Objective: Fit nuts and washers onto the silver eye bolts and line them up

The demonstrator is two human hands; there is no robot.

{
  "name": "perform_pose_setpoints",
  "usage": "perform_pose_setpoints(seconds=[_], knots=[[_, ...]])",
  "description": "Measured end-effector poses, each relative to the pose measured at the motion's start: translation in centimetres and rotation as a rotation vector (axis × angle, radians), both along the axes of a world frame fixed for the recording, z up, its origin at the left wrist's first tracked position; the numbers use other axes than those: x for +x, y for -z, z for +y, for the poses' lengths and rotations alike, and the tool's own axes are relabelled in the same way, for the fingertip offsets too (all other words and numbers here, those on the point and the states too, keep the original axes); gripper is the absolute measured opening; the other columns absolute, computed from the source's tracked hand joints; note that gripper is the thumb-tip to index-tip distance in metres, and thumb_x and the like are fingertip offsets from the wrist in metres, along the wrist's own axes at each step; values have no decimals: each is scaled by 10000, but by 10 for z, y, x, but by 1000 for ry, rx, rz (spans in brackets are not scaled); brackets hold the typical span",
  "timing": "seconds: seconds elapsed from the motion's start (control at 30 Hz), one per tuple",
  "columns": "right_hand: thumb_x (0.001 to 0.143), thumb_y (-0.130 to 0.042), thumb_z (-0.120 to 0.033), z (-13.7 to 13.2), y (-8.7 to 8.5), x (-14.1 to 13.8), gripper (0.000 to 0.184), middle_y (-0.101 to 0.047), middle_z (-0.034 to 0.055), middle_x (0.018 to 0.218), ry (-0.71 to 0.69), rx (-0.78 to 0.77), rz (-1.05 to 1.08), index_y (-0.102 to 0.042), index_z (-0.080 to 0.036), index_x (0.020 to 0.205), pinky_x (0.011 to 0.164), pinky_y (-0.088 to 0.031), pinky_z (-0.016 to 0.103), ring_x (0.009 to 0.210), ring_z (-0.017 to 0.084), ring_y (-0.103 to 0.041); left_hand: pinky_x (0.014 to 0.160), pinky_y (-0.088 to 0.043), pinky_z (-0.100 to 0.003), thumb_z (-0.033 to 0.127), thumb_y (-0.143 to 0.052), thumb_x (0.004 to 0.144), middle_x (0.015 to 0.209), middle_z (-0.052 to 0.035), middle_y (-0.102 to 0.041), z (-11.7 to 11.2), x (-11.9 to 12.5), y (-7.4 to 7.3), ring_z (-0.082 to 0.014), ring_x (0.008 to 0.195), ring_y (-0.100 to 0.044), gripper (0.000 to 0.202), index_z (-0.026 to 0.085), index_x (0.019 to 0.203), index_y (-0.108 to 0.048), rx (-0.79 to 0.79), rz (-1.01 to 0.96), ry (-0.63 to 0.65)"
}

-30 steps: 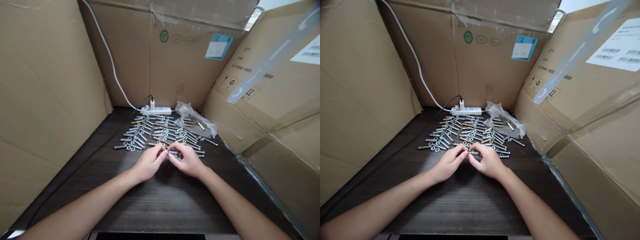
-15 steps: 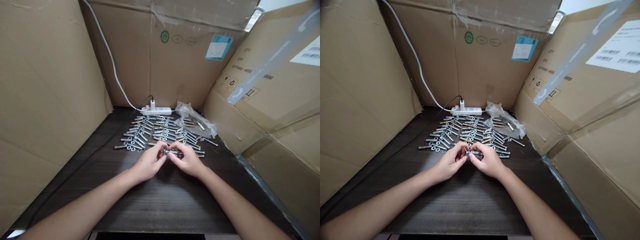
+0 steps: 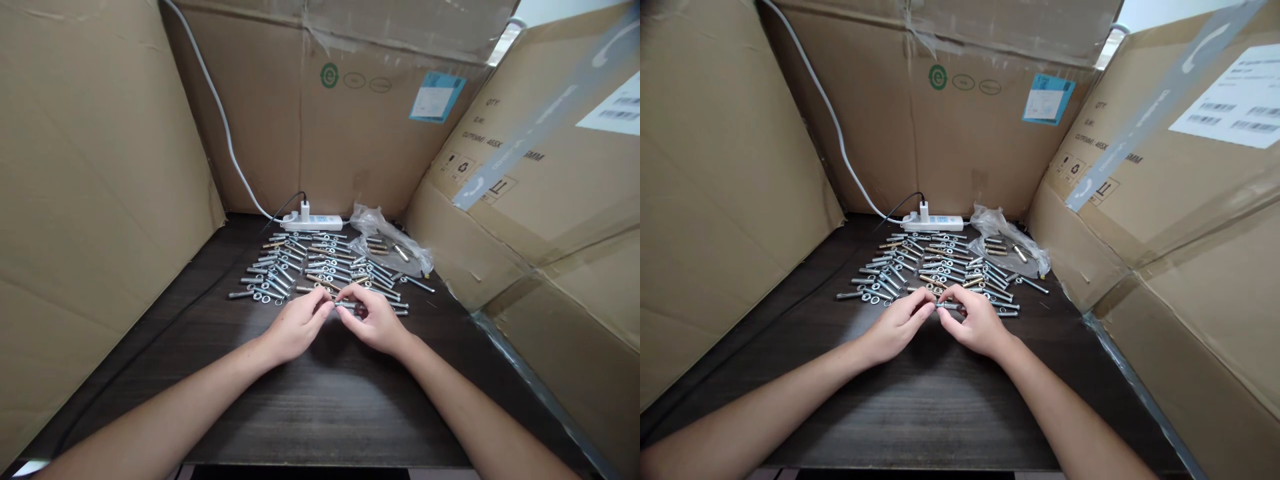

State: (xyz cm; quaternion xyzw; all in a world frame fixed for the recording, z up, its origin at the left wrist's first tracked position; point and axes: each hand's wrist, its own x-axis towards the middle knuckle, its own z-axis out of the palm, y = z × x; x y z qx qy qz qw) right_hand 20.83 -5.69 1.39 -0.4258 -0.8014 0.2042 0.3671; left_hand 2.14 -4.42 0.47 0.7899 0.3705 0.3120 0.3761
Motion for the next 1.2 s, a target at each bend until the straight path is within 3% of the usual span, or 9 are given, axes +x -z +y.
perform_pose_setpoints(seconds=[0.17,0.3,0.4,0.5,0.6,0.9,1.0,1.1,1.2], knots=[[818,-562,-220,0,0,0,100,-562,-8,723,19,12,13,-563,-185,911,557,-387,219,582,109,-484,653,-387,-232,232,-478,863,819,25,-471,-5,-1,-3,-110,689,-459,289,218,1141,-401,16,-73,-33],[818,-557,-214,0,0,0,106,-553,-13,708,11,7,7,-569,-185,920,556,-389,217,573,106,-478,721,-393,-261,266,-387,919,863,1,-518,-2,-2,-3,-132,771,-489,140,199,1006,-474,34,-35,-51],[816,-558,-215,0,-1,0,107,-541,-18,680,13,7,-5,-566,-186,919,550,-386,220,561,108,-471,701,-389,-261,304,-335,944,803,-3,-532,1,-1,-1,-138,752,-488,252,180,821,-517,41,6,-13],[814,-558,-218,1,0,0,110,-545,-15,695,16,-6,9,-563,-187,920,538,-385,217,558,106,-470,688,-400,-253,247,-417,896,818,-3,-533,1,0,0,-135,739,-486,154,191,947,-552,51,-20,-12],[809,-561,-220,1,1,0,105,-537,-17,693,25,-9,19,-564,-186,908,528,-380,212,554,102,-462,686,-412,-251,184,-481,828,847,-2,-511,-1,-1,-1,-137,749,-486,291,213,1117,-498,64,-42,-60],[791,-573,-222,-1,0,0,123,-460,-43,616,20,-31,-1,-563,-190,909,511,-361,212,518,96,-421,732,-398,-260,306,-346,946,827,-17,-524,3,-1,-2,-143,780,-487,270,179,803,-537,107,10,7],[782,-577,-215,-1,1,1,140,-489,-34,649,23,-34,10,-564,-190,920,513,-368,211,531,97,-435,734,-406,-258,245,-426,902,887,-23,-517,1,-1,-3,-142,786,-484,143,194,939,-555,133,-17,-10],[781,-574,-208,0,2,1,147,-512,-27,674,28,-35,19,-564,-190,927,515,-376,207,537,96,-446,754,-422,-265,165,-486,824,999,-42,-504,-2,-2,-5,-152,841,-485,283,208,1104,-495,164,-58,-57],[780,-573,-205,0,2,1,142,-514,-29,670,20,-43,12,-563,-190,921,515,-377,205,535,94,-448,769,-424,-280,204,-451,860,994,-46,-508,-2,-3,-6,-161,865,-485,210,196,1066,-491,146,-47,-86]])
